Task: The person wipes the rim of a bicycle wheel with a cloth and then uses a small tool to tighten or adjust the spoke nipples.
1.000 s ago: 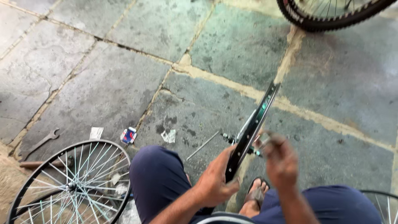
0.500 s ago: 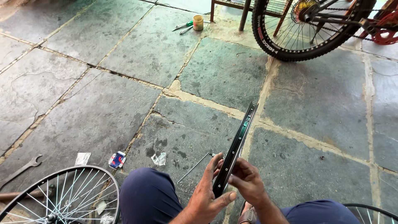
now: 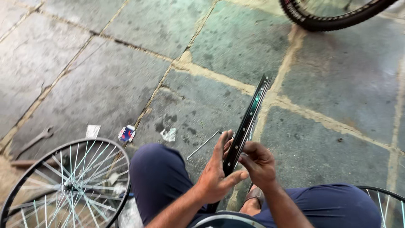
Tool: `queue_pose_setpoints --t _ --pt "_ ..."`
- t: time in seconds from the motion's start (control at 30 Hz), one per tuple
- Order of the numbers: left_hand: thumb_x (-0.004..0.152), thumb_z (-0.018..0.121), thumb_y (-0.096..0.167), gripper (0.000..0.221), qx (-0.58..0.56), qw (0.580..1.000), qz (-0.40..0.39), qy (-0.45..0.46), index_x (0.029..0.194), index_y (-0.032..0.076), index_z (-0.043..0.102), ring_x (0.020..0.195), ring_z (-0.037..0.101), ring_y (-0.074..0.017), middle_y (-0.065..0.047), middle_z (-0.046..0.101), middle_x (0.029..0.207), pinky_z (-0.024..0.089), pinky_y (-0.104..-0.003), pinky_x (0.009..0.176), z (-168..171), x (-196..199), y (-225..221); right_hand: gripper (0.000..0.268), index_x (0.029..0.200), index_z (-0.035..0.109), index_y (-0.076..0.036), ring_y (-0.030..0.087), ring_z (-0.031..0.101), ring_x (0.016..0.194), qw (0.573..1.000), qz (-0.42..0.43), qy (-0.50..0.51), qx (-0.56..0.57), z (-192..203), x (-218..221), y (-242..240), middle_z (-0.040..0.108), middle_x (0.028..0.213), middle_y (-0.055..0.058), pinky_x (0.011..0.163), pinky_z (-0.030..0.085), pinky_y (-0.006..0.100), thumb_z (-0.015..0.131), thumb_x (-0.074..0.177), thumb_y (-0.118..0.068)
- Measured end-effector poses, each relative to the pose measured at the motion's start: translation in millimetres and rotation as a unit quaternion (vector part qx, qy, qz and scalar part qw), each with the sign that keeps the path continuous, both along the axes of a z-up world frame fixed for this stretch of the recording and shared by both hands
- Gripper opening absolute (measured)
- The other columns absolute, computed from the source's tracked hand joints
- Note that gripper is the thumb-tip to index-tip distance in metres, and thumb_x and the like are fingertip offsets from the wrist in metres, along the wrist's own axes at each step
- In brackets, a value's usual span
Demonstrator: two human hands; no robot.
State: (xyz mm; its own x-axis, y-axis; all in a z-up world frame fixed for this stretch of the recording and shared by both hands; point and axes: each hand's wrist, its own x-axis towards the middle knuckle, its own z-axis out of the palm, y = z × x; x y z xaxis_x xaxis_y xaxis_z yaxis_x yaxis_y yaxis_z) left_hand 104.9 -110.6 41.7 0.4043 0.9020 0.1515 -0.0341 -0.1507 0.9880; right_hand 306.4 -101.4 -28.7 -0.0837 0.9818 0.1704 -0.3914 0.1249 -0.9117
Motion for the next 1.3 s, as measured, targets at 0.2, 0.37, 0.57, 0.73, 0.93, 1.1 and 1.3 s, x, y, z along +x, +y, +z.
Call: queue_pose_setpoints --t 0.2,0.37,0.57,0.73,0.93,1.1,1.3 --pt "0.091 0.073 0.053 0.118 -0.058 0.998 -0.006 -0.003 0.166 -0.002 0.0 0.157 0.033 -0.0398 -0.029 0.027 0.168 0.034 -0.048 0.125 10 -10 -5 0.037 0.118 0.052 -0.01 0.018 0.072 0.108 0.999 -0.001 0.031 0.013 3 -29 3 0.07 0.113 0.01 0.089 0.063 0.031 0.071 0.089 0.003" --pt "0.091 0.07 0.059 0.122 -0.017 0.998 0.003 0.067 0.169 0.0 -0.002 0.155 0.036 -0.0412 -0.031 0.034 0.162 0.033 -0.053 0.126 9 -3 -12 0.02 0.12 0.067 0.003 0.015 0.067 0.086 0.988 -0.051 -0.14 -0.036 9 -32 6 0.069 0.095 0.01 0.077 0.058 0.031 0.072 0.102 -0.002" --pt "0.093 0.07 0.06 0.119 0.026 0.998 0.03 0.038 0.168 0.0 0.0 0.162 0.027 -0.0407 -0.031 0.026 0.168 0.028 -0.053 0.129 6 -6 -6 0.043 0.131 0.061 -0.001 0.016 0.068 0.105 0.998 0.055 0.016 -0.036 22 -7 4 0.069 0.115 0.009 0.089 0.059 0.031 0.073 0.09 -0.002" --pt "0.093 0.07 0.06 0.117 0.007 0.999 0.028 0.017 0.169 0.001 0.003 0.162 0.03 -0.04 -0.03 0.03 0.168 0.03 -0.052 0.129 6 -6 -9 0.02 0.114 0.063 0.002 0.021 0.07 0.111 0.991 0.058 0.121 -0.015 15 -6 0 0.07 0.118 0.012 0.101 0.058 0.035 0.071 0.096 0.001" --pt "0.089 0.068 0.063 0.121 -0.026 0.998 0.008 0.053 0.167 0.002 -0.002 0.151 0.041 -0.0379 -0.029 0.028 0.165 0.037 -0.05 0.121 6 -3 -12 0.039 0.132 0.062 -0.003 0.022 0.071 0.103 0.998 0.005 0.032 -0.053 14 -23 6 0.07 0.115 0.011 0.086 0.062 0.038 0.073 0.094 0.002" --pt "0.094 0.071 0.059 0.118 0.026 0.999 0.034 0.031 0.169 0.001 0.0 0.161 0.033 -0.0403 -0.031 0.028 0.168 0.03 -0.053 0.129 7 -8 -10 0.042 0.128 0.064 -0.006 0.016 0.07 0.107 0.994 0.078 0.036 -0.068 18 -11 6 0.071 0.115 0.008 0.094 0.061 0.032 0.072 0.087 -0.005" --pt "0.094 0.071 0.057 0.117 0.03 0.998 0.026 0.044 0.17 0.001 0.001 0.161 0.034 -0.0405 -0.031 0.031 0.167 0.032 -0.052 0.129 1 -4 -13 0.02 0.111 0.062 -0.002 0.019 0.07 0.104 0.984 0.089 0.157 0.002 -13 -3 -1 0.072 0.108 0.01 0.099 0.061 0.04 0.079 0.104 0.008"
